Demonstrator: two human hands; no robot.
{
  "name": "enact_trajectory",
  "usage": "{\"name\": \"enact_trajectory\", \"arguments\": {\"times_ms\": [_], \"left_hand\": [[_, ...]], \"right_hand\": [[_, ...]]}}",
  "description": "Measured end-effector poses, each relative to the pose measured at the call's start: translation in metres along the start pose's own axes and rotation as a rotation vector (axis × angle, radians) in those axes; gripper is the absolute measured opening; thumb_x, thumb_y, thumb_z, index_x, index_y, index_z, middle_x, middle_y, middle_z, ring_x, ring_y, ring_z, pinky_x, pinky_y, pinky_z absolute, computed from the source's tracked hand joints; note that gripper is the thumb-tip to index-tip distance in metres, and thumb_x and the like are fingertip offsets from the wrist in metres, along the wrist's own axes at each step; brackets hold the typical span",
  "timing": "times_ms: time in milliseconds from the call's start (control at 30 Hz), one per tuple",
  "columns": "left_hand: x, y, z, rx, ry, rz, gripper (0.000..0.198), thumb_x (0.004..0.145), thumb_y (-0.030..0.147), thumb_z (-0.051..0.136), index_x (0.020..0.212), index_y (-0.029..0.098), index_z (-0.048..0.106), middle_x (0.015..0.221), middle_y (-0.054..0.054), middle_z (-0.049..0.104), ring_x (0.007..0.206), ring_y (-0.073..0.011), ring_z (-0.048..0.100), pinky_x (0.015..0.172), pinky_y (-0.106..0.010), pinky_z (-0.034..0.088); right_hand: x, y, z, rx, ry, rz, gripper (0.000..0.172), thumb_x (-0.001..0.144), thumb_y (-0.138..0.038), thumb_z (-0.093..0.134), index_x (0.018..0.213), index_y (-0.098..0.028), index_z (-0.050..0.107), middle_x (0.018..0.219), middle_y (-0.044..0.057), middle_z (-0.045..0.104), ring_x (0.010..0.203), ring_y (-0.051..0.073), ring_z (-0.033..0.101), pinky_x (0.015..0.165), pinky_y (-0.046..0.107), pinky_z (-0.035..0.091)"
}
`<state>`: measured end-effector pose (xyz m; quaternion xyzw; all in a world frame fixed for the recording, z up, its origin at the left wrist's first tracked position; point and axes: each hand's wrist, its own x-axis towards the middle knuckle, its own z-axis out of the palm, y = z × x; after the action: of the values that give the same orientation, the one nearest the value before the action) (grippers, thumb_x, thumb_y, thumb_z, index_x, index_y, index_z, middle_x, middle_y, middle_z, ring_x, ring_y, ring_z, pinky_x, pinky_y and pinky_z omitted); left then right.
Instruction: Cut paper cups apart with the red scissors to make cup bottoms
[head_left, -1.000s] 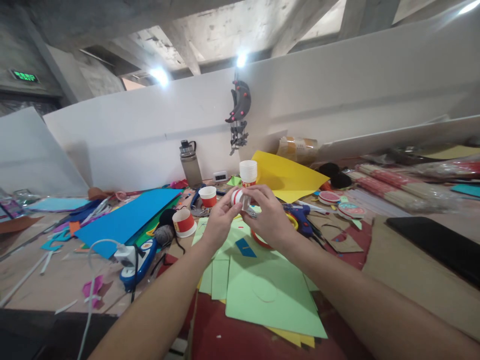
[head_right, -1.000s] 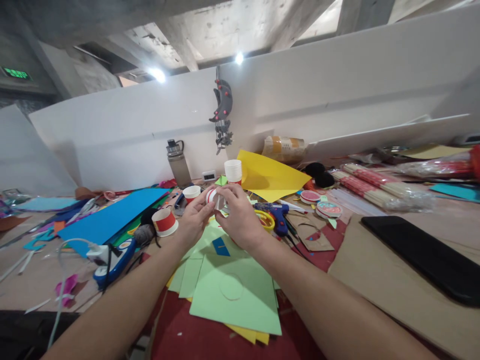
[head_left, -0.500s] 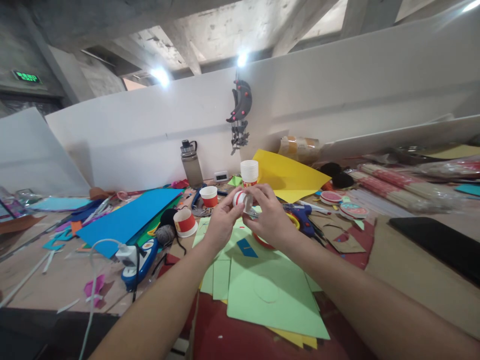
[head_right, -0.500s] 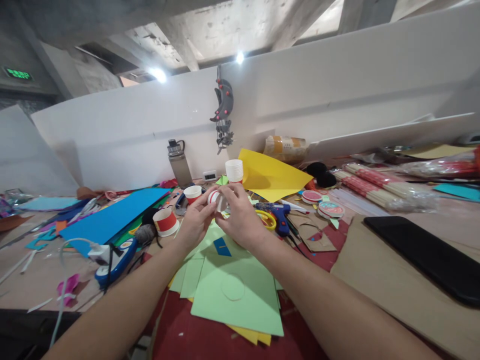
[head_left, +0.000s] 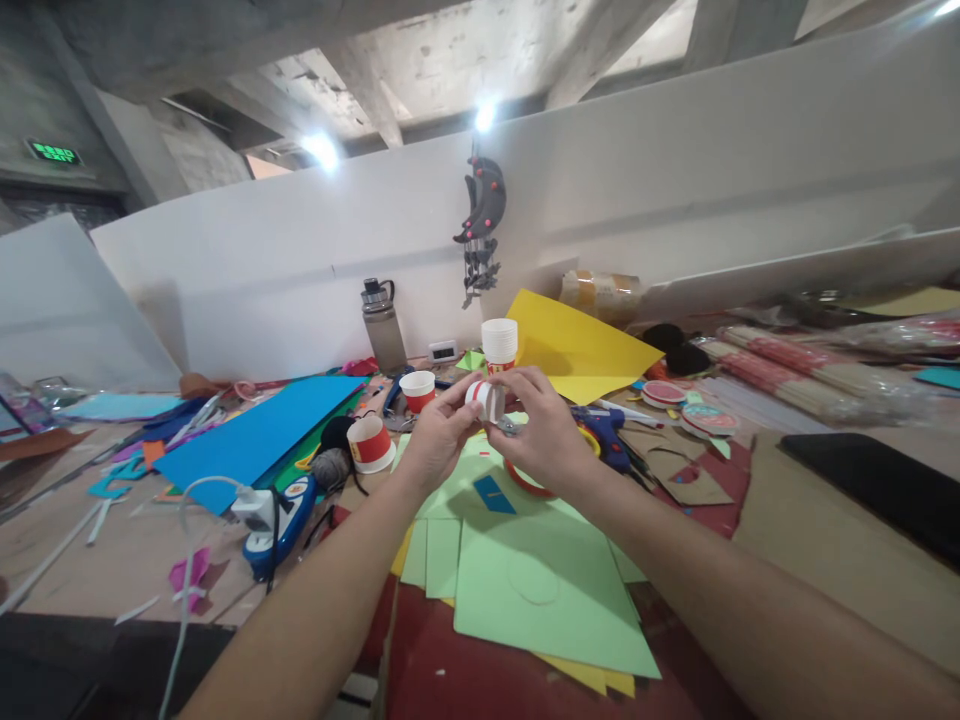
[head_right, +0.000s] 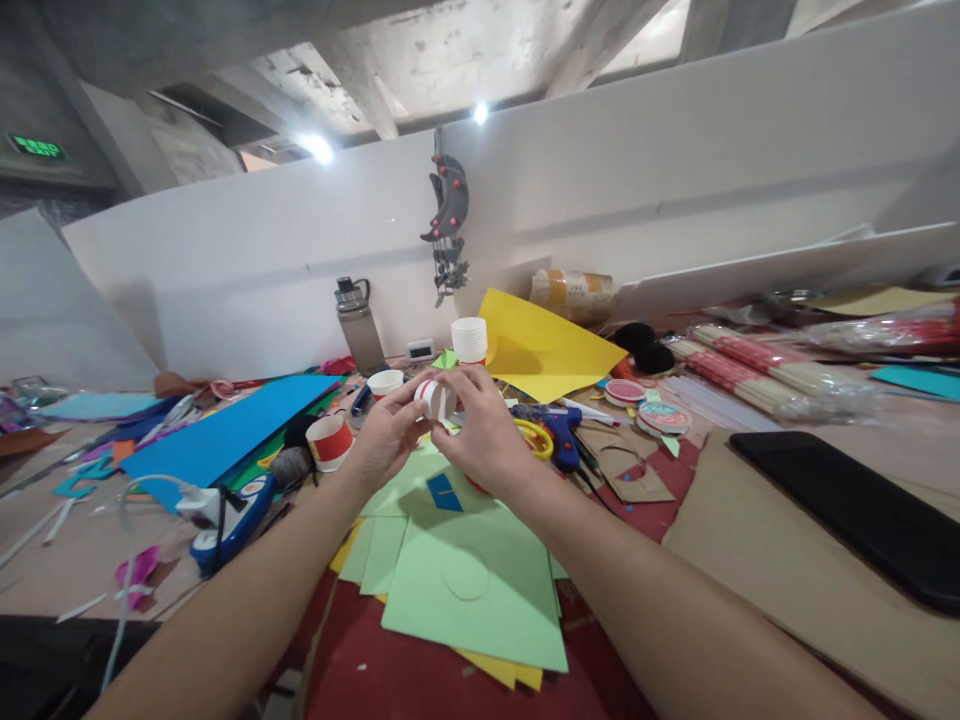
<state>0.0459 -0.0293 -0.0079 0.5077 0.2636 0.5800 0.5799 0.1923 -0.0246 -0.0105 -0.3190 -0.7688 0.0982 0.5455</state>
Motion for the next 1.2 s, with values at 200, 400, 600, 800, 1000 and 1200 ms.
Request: {"name": "enact_trajectory", "arguments": {"times_ms": [200, 400, 600, 800, 1000, 1200], "left_hand": [[0.000, -0.005, 0.002, -0.038, 0.043, -0.016, 0.045, 0.069, 0.020, 0.069, 0.114, 0.020, 0.065, 0.119, -0.008, 0.063, 0.106, -0.0223, 0.058, 0.091, -0.035, 0.045], [0.000, -0.003, 0.001, -0.030, 0.019, -0.030, 0.042, 0.073, 0.022, 0.069, 0.115, 0.020, 0.064, 0.115, -0.008, 0.064, 0.102, -0.0199, 0.059, 0.088, -0.032, 0.046], [0.005, -0.004, -0.009, -0.026, -0.044, -0.031, 0.043, 0.072, 0.030, 0.073, 0.113, 0.019, 0.064, 0.112, -0.007, 0.065, 0.094, -0.0173, 0.060, 0.081, -0.029, 0.046], [0.012, 0.000, -0.022, -0.068, 0.114, 0.051, 0.030, 0.076, 0.039, 0.068, 0.093, 0.015, 0.066, 0.081, -0.003, 0.066, 0.068, -0.0102, 0.059, 0.060, -0.022, 0.047], [0.015, 0.008, -0.032, -0.191, 0.208, -0.007, 0.028, 0.081, 0.042, 0.061, 0.092, 0.016, 0.062, 0.079, -0.004, 0.067, 0.062, -0.0137, 0.063, 0.049, -0.021, 0.044], [0.013, 0.009, -0.029, -0.257, 0.140, -0.104, 0.031, 0.085, 0.040, 0.053, 0.096, 0.012, 0.063, 0.083, -0.009, 0.069, 0.073, -0.0196, 0.068, 0.058, -0.026, 0.050]], "right_hand": [[-0.004, 0.000, 0.002, -0.035, -0.015, 0.000, 0.048, 0.066, -0.009, 0.062, 0.111, -0.024, 0.053, 0.107, 0.008, 0.048, 0.100, 0.023, 0.054, 0.081, 0.038, 0.051], [-0.002, -0.001, 0.001, 0.005, 0.004, 0.038, 0.040, 0.070, -0.014, 0.062, 0.109, -0.024, 0.056, 0.102, 0.007, 0.050, 0.094, 0.022, 0.055, 0.080, 0.038, 0.051], [0.003, 0.000, 0.000, 0.167, -0.045, 0.272, 0.031, 0.079, -0.031, 0.060, 0.107, -0.019, 0.059, 0.103, 0.009, 0.056, 0.074, 0.016, 0.058, 0.069, 0.033, 0.052], [0.007, 0.000, -0.007, 0.066, -0.149, 0.358, 0.036, 0.077, -0.038, 0.061, 0.106, -0.017, 0.061, 0.102, 0.009, 0.058, 0.079, 0.017, 0.058, 0.069, 0.030, 0.048], [-0.010, -0.014, -0.003, -0.113, -0.745, 0.249, 0.021, 0.072, -0.038, 0.066, 0.079, -0.018, 0.067, 0.078, 0.004, 0.062, 0.069, 0.016, 0.056, 0.059, 0.026, 0.038], [-0.013, -0.018, -0.001, -0.133, -0.786, 0.185, 0.035, 0.076, -0.048, 0.064, 0.094, -0.019, 0.067, 0.093, 0.007, 0.064, 0.086, 0.021, 0.058, 0.070, 0.027, 0.041]]}}
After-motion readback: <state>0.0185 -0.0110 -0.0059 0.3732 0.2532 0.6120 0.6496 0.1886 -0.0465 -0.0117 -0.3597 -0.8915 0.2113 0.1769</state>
